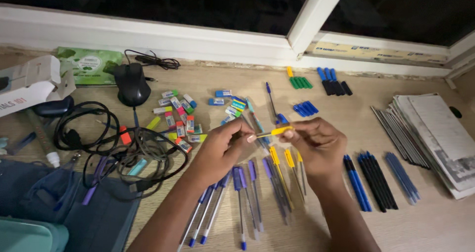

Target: The person assembles ballpoint pens by hand on a floor surface. They pick up pen barrels and matching colored caps, then screw the caps onto the barrels one by one. The person works through a large collection of pens, organizing them into neat rows by color as they are completed.

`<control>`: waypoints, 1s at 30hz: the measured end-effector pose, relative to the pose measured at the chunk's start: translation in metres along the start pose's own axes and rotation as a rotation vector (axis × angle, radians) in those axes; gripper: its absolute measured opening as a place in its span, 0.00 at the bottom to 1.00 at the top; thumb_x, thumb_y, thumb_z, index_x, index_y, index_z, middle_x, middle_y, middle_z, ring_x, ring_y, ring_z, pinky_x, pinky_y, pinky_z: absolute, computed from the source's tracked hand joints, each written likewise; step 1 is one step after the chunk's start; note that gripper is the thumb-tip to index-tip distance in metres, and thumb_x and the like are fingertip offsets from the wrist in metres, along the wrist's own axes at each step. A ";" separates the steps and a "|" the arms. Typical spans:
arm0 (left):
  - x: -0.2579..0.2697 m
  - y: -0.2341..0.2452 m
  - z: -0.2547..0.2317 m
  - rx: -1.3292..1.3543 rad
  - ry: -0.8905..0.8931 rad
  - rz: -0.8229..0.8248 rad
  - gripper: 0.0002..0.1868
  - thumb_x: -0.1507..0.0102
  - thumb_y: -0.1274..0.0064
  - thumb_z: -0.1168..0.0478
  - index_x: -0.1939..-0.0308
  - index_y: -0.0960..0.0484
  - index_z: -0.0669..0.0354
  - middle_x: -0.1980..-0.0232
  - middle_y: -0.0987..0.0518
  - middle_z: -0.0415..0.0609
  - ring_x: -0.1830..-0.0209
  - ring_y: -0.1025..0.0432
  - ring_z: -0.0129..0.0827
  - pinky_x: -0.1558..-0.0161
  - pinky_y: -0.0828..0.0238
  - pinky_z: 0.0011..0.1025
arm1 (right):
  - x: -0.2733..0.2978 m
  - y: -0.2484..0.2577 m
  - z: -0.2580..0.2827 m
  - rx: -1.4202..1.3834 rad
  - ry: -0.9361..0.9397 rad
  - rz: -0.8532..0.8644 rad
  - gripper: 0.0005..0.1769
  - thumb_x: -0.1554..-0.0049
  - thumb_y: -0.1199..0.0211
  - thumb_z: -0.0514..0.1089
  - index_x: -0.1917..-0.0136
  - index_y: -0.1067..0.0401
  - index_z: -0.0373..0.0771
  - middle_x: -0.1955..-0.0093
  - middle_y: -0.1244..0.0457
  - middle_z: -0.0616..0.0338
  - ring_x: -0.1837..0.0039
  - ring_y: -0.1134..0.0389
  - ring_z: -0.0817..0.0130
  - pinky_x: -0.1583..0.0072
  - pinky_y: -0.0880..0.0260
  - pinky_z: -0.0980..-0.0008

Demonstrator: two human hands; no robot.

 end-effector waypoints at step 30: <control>-0.001 0.012 0.003 -0.159 0.102 -0.097 0.13 0.31 0.51 0.54 0.50 0.17 0.55 0.66 0.22 0.44 0.69 0.30 0.24 0.66 0.32 0.26 | 0.022 0.084 -0.028 1.108 -0.854 0.479 0.20 0.51 0.27 0.49 0.68 0.19 0.27 0.73 0.29 0.48 0.71 0.27 0.64 0.62 0.26 0.64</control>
Point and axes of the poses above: each hand's wrist, its own x-axis away from the middle knuckle, its own y-axis out of the back of the hand, z = x × y, the point moved 8 cm from there along -x, towards the middle knuckle
